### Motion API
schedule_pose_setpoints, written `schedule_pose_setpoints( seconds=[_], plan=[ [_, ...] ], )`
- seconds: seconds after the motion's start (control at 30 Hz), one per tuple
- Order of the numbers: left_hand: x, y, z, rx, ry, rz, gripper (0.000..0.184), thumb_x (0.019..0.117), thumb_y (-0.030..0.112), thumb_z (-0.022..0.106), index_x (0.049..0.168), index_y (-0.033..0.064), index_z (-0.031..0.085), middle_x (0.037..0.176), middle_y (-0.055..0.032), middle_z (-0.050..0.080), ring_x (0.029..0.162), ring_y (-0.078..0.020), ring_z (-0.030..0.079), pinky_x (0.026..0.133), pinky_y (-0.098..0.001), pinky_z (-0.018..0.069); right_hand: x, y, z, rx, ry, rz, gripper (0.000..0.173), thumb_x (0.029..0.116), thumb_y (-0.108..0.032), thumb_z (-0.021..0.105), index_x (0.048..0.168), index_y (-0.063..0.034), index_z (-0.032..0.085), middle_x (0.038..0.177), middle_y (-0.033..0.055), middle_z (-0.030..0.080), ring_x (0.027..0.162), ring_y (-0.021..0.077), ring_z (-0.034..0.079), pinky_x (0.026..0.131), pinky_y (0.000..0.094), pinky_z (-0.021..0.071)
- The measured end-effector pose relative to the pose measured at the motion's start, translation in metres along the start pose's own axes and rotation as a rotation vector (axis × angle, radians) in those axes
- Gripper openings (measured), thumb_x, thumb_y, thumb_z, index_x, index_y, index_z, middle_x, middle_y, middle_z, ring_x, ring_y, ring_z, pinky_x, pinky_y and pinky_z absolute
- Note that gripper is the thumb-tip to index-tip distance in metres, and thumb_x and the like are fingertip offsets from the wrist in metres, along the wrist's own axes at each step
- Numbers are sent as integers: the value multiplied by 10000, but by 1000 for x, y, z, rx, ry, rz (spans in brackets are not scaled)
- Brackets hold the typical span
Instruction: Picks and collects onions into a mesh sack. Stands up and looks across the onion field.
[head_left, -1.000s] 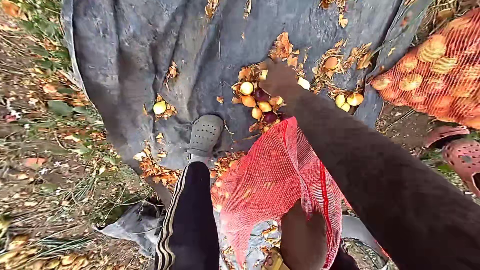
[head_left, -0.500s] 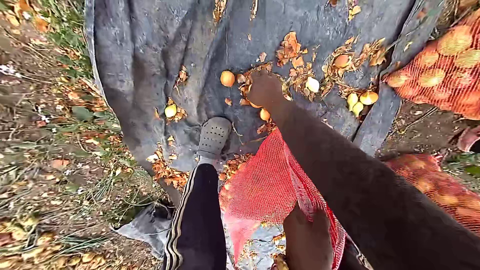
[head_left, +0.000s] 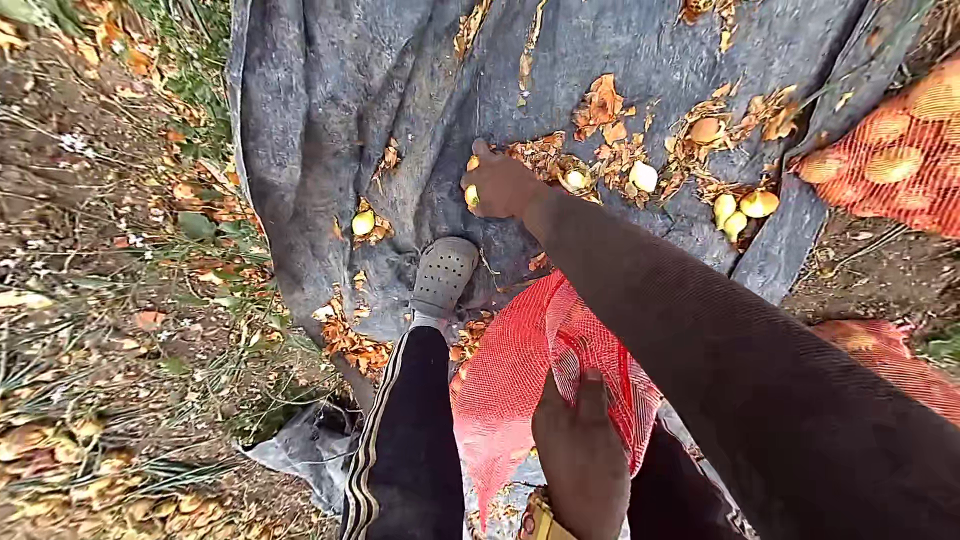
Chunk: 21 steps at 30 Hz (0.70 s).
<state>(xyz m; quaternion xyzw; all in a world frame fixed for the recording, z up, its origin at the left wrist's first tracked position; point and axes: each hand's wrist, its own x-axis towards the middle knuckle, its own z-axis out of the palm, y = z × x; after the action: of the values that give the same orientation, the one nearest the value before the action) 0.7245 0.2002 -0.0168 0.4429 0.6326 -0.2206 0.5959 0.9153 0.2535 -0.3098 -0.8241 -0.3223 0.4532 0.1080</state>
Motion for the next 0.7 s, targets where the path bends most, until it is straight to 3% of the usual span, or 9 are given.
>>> schedule_pose_setpoints(
  seconds=[0.1, 0.17, 0.27, 0.33, 0.4, 0.47, 0.53, 0.6, 0.7],
  plan=[
    [9, 8, -7, -197, 19, 36, 214, 1026, 77, 553, 1176, -37, 653, 944, -122, 722, 866, -156, 719, 814, -320, 620, -58, 15, -40, 649, 274, 128, 482, 832, -411, 794, 1264, -213, 713, 1371, 130, 549, 1114, 278, 621, 870, 471, 570],
    [8, 8, -7, -275, 6, 37, 246, 1038, 76, 529, 1228, -50, 623, 995, -142, 714, 910, -166, 714, 848, -323, 614, -132, 30, -50, 1419, 365, 32, 463, 951, -329, 636, 1352, -100, 599, 1128, 120, 658, 871, 202, 668, 679, 356, 588],
    [3, 9, -1, -313, -32, 72, 345, 1054, 87, 499, 1377, -26, 539, 1163, -148, 690, 1046, -174, 698, 940, -330, 591, -243, 35, -14, 2116, 23, -96, 577, 824, -634, 688, 1213, -211, 632, 971, 124, 676, 688, 229, 664, 516, 356, 551],
    [4, 4, -3, -264, -132, 136, 481, 1079, 127, 428, 1558, 82, 422, 1497, -80, 540, 1310, -150, 570, 1103, -339, 486, -286, 23, 34, 1944, -272, 88, 495, 924, -540, 630, 1237, -156, 641, 996, 112, 691, 754, 205, 684, 610, 368, 591],
    [6, -3, -3, -197, -120, 139, 474, 1100, 164, 384, 1570, 106, 415, 1583, -58, 454, 1379, -143, 507, 1137, -349, 441, -298, 10, 67, 1414, -523, 345, 370, 1043, -355, 585, 1332, -132, 645, 1094, 100, 708, 872, 184, 697, 754, 394, 605],
    [7, -9, -1, -132, -92, 145, 438, 1101, 172, 398, 1519, 73, 483, 1538, -74, 506, 1328, -143, 552, 1096, -342, 476, -298, 1, 83, 1107, -599, 442, 305, 1050, -300, 585, 1260, -97, 677, 1052, 102, 714, 841, 182, 695, 735, 414, 599],
    [7, -11, 0, -64, -130, 212, 412, 1091, 157, 421, 1472, 50, 538, 1483, -78, 565, 1306, -144, 577, 1094, -325, 485, -297, -11, 76, 1071, -591, 411, 247, 1062, -202, 528, 1205, -55, 665, 1037, 80, 672, 889, 138, 647, 775, 373, 566],
    [7, -13, -1, -77, -127, 242, 366, 1086, 122, 432, 1405, 47, 594, 1362, -94, 639, 1180, -169, 643, 997, -336, 547, -298, -17, 82, 1071, -542, 363, 280, 1079, -147, 479, 1260, -22, 652, 1170, 150, 668, 1058, 210, 641, 926, 431, 533],
    [13, -9, -6, -142, -18, 344, 319, 1076, 69, 438, 1331, 18, 623, 1231, -125, 678, 1066, -196, 682, 905, -343, 591, -296, -2, 125, 1003, -398, 468, 312, 1071, -204, 472, 1283, -120, 684, 1189, 143, 702, 1037, 278, 689, 905, 531, 559]
  ],
)
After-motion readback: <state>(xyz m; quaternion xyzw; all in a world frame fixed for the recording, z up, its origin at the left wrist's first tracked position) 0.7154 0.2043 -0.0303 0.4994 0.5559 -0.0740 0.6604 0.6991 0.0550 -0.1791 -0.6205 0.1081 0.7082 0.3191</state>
